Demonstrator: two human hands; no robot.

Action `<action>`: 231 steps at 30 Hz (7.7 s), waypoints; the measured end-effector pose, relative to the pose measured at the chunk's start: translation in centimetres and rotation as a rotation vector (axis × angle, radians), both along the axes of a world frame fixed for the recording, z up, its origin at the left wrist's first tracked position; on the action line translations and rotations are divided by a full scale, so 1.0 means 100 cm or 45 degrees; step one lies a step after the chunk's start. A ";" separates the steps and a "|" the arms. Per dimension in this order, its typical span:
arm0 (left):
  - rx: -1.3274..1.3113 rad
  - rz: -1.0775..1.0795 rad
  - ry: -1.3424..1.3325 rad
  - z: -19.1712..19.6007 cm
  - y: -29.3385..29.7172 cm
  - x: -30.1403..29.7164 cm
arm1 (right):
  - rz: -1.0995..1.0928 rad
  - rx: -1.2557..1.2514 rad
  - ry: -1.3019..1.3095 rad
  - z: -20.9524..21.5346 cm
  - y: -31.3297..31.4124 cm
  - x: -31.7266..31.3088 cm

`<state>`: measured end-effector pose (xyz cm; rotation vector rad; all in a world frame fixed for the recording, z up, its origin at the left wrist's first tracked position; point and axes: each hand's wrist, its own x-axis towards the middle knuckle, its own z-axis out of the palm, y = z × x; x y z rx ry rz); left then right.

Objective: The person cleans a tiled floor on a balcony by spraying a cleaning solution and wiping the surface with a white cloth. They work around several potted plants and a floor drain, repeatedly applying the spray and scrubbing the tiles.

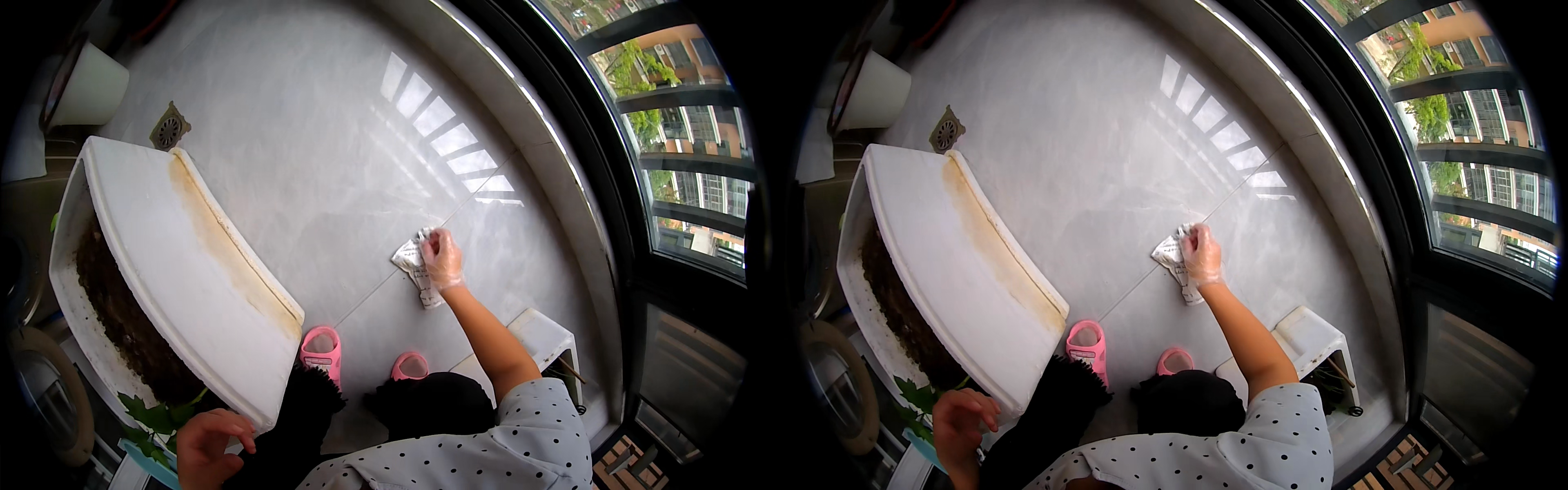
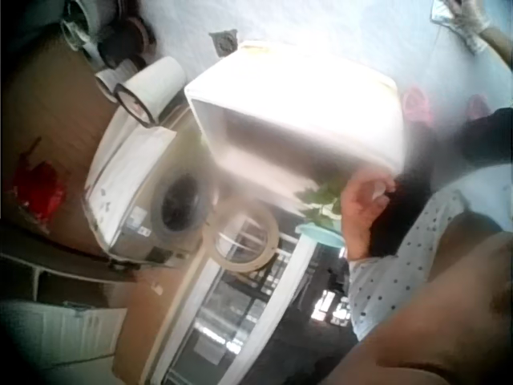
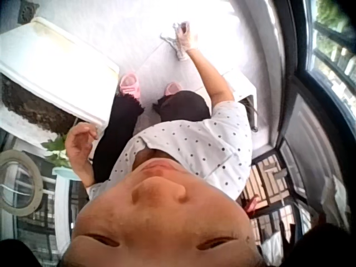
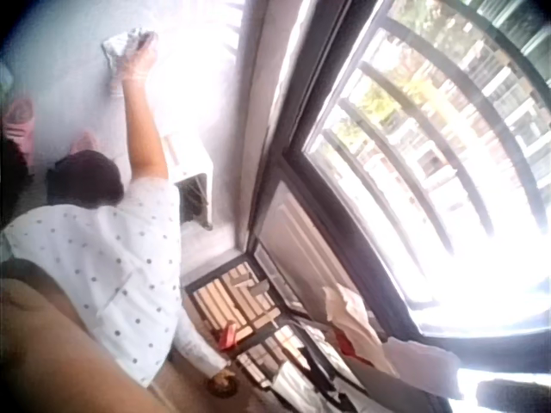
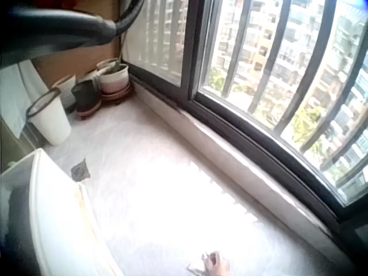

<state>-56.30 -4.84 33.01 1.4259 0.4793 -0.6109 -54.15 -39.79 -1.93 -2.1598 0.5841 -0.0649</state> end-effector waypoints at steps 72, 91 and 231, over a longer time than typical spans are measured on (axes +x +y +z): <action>0.090 -0.172 -0.011 -0.004 -0.015 0.025 | 0.151 -0.169 0.222 -0.001 -0.003 0.057; 0.001 -0.194 0.005 -0.012 0.005 0.019 | -0.122 -0.276 0.180 0.001 -0.022 0.052; -0.001 -0.256 -0.015 -0.018 -0.019 0.022 | -0.170 -0.301 0.201 -0.001 -0.028 0.058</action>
